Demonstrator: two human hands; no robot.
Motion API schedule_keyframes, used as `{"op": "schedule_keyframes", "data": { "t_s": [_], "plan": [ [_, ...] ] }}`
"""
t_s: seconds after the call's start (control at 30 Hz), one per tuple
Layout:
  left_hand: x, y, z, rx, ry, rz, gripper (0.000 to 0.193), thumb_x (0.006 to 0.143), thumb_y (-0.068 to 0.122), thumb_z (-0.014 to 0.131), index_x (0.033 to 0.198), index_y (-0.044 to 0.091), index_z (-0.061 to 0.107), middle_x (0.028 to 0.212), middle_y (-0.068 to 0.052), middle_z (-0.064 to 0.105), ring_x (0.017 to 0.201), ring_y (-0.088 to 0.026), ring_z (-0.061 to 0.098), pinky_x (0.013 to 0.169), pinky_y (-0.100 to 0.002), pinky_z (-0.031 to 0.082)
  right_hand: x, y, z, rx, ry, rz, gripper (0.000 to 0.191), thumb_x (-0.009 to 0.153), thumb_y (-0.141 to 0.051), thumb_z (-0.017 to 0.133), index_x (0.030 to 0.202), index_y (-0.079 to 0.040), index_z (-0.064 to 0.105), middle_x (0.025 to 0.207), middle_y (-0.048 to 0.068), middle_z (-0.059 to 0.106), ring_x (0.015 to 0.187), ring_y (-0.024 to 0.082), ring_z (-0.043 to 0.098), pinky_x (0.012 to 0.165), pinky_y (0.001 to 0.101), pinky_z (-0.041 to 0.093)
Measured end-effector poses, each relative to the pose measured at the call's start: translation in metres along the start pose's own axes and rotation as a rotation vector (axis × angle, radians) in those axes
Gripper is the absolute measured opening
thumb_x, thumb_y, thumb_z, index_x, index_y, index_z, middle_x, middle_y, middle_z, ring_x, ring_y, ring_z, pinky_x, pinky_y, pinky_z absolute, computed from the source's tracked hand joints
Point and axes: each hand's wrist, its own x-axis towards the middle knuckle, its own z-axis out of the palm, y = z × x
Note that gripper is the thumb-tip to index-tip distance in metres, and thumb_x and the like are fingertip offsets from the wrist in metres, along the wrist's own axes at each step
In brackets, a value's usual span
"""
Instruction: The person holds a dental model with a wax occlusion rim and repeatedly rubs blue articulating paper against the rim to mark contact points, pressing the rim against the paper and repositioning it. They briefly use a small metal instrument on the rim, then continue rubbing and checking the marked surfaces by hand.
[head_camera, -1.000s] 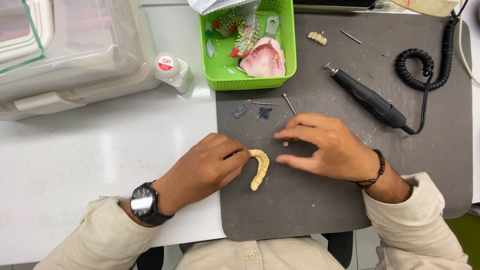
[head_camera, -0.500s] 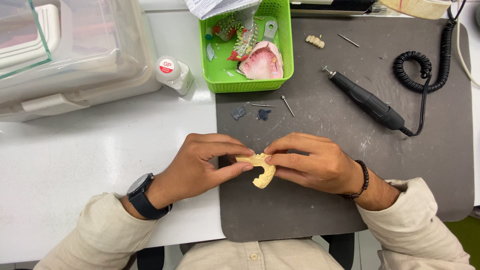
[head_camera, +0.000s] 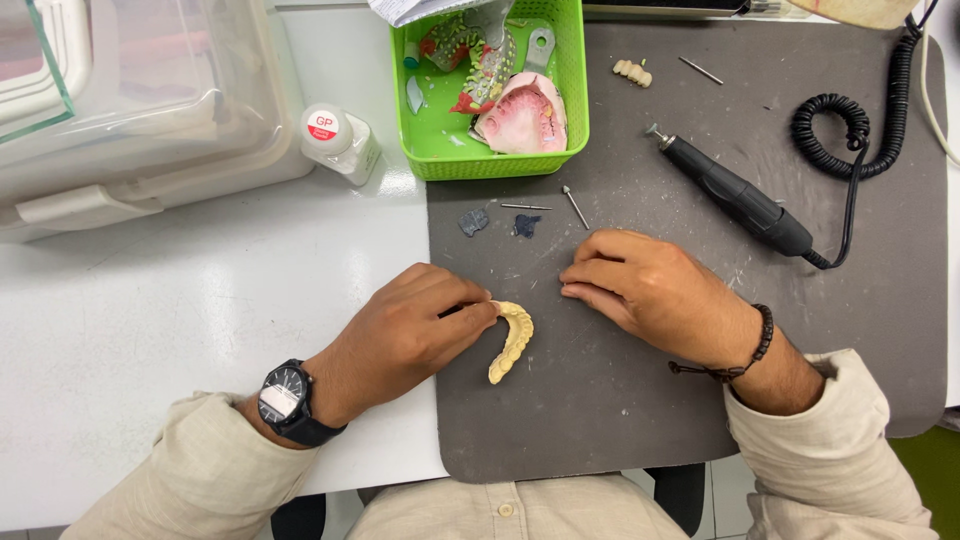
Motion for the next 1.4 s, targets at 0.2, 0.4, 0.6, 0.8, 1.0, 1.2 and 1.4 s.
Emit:
{"op": "schedule_keyframes", "data": {
  "t_s": [0.2,0.4,0.6,0.8,1.0,1.2,1.4],
  "plan": [
    [-0.001,0.004,0.007,0.041,0.005,-0.006,0.016,0.087,0.011,0.079,0.101,0.006,0.072,0.098,-0.004,0.069,0.092,-0.022,0.065,0.079,-0.036,0.048,0.005,-0.007,0.005,0.091,0.086,-0.026,0.016,0.084,-0.008,0.080,0.097,-0.002,0.073,0.096,0.007,0.074,0.084,0.021,0.073,0.070,0.0305,0.060],
    [-0.001,0.007,0.010,-0.012,-0.013,-0.018,0.019,0.086,0.015,0.082,0.102,0.007,0.073,0.097,-0.002,0.069,0.090,-0.022,0.063,0.078,-0.035,0.048,0.004,-0.013,0.010,0.309,0.191,-0.027,0.015,0.079,-0.001,0.083,0.092,-0.003,0.074,0.095,0.005,0.075,0.083,0.015,0.075,0.070,0.0253,0.060],
    [-0.001,0.003,0.009,-0.091,-0.014,-0.038,0.028,0.085,0.018,0.083,0.109,0.008,0.072,0.099,-0.002,0.071,0.091,-0.021,0.065,0.082,-0.035,0.049,0.003,-0.009,0.011,0.524,0.094,0.096,0.016,0.079,0.001,0.083,0.094,-0.003,0.078,0.101,0.006,0.077,0.087,0.013,0.077,0.072,0.0235,0.065],
    [-0.002,0.002,0.010,-0.133,-0.044,-0.075,0.046,0.085,0.020,0.084,0.126,0.007,0.069,0.097,-0.003,0.072,0.087,-0.021,0.065,0.080,-0.035,0.049,0.000,-0.005,0.010,0.566,0.070,0.051,0.016,0.079,0.003,0.079,0.095,-0.002,0.077,0.105,0.009,0.078,0.093,0.016,0.078,0.081,0.0262,0.067],
    [-0.004,0.000,0.011,-0.143,-0.048,-0.091,0.053,0.085,0.024,0.084,0.132,0.007,0.066,0.094,-0.003,0.072,0.085,-0.021,0.065,0.081,-0.035,0.050,0.001,-0.008,0.016,0.521,0.090,0.064,0.014,0.081,-0.001,0.082,0.093,-0.002,0.076,0.100,0.008,0.080,0.089,0.016,0.080,0.077,0.0263,0.067],
    [-0.004,0.000,0.012,-0.143,-0.046,-0.093,0.056,0.084,0.025,0.084,0.133,0.006,0.065,0.095,-0.004,0.071,0.084,-0.023,0.064,0.080,-0.035,0.050,0.004,-0.015,0.025,0.472,0.072,0.047,0.021,0.081,-0.006,0.085,0.099,-0.003,0.075,0.095,0.006,0.078,0.085,0.014,0.079,0.072,0.0240,0.065],
    [-0.005,0.001,0.012,-0.146,-0.062,-0.140,0.061,0.083,0.025,0.085,0.136,0.005,0.062,0.091,-0.005,0.069,0.084,-0.024,0.065,0.079,-0.036,0.051,0.004,-0.016,0.031,0.467,0.047,0.071,0.029,0.080,-0.008,0.086,0.105,-0.004,0.073,0.096,0.005,0.077,0.082,0.012,0.077,0.073,0.0236,0.064]
  ]
}}
